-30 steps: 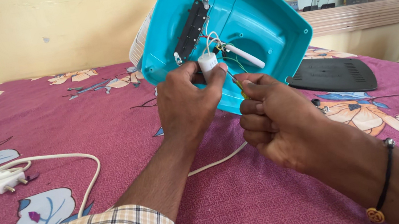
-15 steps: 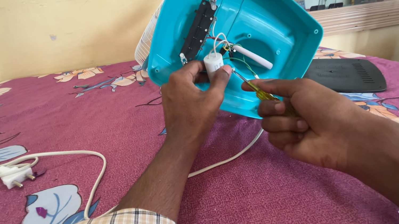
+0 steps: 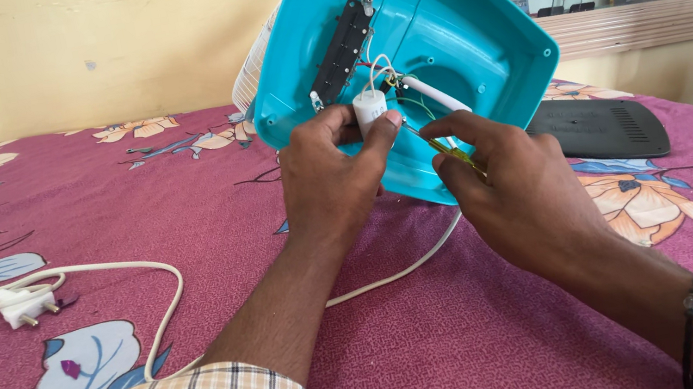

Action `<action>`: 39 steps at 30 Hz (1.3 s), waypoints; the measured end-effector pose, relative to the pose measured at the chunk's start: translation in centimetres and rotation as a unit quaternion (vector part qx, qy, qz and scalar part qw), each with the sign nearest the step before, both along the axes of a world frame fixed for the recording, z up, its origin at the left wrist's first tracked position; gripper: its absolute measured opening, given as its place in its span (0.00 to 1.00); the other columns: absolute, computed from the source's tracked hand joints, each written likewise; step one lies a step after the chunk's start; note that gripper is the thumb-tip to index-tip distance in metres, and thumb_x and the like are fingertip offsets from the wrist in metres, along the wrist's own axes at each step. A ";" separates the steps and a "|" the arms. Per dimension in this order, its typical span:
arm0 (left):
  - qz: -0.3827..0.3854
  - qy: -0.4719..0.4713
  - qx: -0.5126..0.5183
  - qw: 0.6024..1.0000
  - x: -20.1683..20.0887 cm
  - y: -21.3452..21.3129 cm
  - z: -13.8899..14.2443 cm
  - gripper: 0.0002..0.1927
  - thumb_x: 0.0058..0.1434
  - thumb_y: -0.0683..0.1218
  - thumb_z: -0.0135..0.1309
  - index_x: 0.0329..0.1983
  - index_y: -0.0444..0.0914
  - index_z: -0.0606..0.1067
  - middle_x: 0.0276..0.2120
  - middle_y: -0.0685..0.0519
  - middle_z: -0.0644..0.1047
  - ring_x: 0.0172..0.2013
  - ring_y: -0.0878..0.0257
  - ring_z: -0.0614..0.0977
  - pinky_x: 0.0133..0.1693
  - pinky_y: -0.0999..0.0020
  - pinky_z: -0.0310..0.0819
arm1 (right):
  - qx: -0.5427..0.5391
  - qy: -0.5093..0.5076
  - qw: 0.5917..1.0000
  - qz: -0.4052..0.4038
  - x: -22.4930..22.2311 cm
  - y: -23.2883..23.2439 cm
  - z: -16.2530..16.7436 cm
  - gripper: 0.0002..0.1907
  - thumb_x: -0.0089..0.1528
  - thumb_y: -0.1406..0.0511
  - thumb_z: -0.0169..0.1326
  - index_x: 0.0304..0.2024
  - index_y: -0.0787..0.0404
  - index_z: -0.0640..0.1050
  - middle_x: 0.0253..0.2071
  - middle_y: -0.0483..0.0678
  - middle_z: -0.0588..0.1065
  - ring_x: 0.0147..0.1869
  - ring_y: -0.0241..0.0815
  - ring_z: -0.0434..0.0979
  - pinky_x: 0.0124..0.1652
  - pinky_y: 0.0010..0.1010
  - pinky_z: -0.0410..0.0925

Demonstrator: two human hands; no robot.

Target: The person works on the internal wiring of a teal electric fan base, using a screwdriver to tighten connections on a white capacitor and a black switch assembly. The fan remains disassembled throughout the clip.

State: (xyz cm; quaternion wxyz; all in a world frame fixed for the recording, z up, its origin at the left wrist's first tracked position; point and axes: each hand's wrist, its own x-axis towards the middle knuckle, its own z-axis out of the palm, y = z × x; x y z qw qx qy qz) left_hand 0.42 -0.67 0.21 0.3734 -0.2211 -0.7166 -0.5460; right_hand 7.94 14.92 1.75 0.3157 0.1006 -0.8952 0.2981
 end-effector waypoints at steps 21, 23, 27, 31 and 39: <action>0.007 0.009 -0.008 1.000 -0.4 0.0 -0.2 0.19 0.57 0.57 0.62 0.38 0.37 0.84 0.30 0.50 0.86 0.29 0.65 0.88 0.33 0.67 0.81 | -0.048 -0.071 0.996 -0.015 0.0 -0.1 0.3 0.18 0.65 0.56 0.52 0.57 0.47 0.78 0.29 0.60 0.82 0.33 0.52 0.86 0.38 0.48 0.73; 0.008 0.005 -0.009 1.000 -0.4 0.1 -0.2 0.19 0.56 0.57 0.62 0.38 0.37 0.84 0.31 0.50 0.86 0.29 0.65 0.88 0.34 0.67 0.81 | -0.043 -0.053 0.998 -0.008 -0.1 0.0 0.2 0.18 0.64 0.57 0.52 0.56 0.48 0.78 0.30 0.60 0.82 0.35 0.52 0.86 0.38 0.47 0.72; 0.014 -0.017 -0.009 1.000 -0.2 0.0 -0.2 0.19 0.56 0.58 0.62 0.37 0.37 0.84 0.30 0.51 0.86 0.28 0.65 0.88 0.33 0.67 0.81 | -0.025 -0.022 0.999 0.001 -0.3 0.0 0.0 0.18 0.64 0.57 0.52 0.56 0.48 0.79 0.32 0.60 0.81 0.37 0.52 0.85 0.39 0.46 0.72; 0.011 -0.011 -0.010 1.000 -0.2 0.0 -0.1 0.19 0.56 0.58 0.62 0.37 0.37 0.83 0.29 0.51 0.86 0.28 0.65 0.87 0.33 0.67 0.81 | -0.035 -0.059 0.997 -0.019 -0.3 0.0 0.2 0.17 0.65 0.56 0.52 0.57 0.47 0.78 0.31 0.61 0.81 0.36 0.54 0.86 0.40 0.48 0.72; 0.041 -0.002 -0.026 0.999 -0.5 0.1 -0.2 0.19 0.55 0.59 0.63 0.36 0.40 0.84 0.29 0.53 0.86 0.30 0.64 0.88 0.34 0.65 0.80 | 0.046 0.008 0.997 -0.065 0.0 -1.1 -0.6 0.17 0.66 0.58 0.49 0.57 0.47 0.76 0.32 0.66 0.78 0.39 0.69 0.80 0.41 0.59 0.70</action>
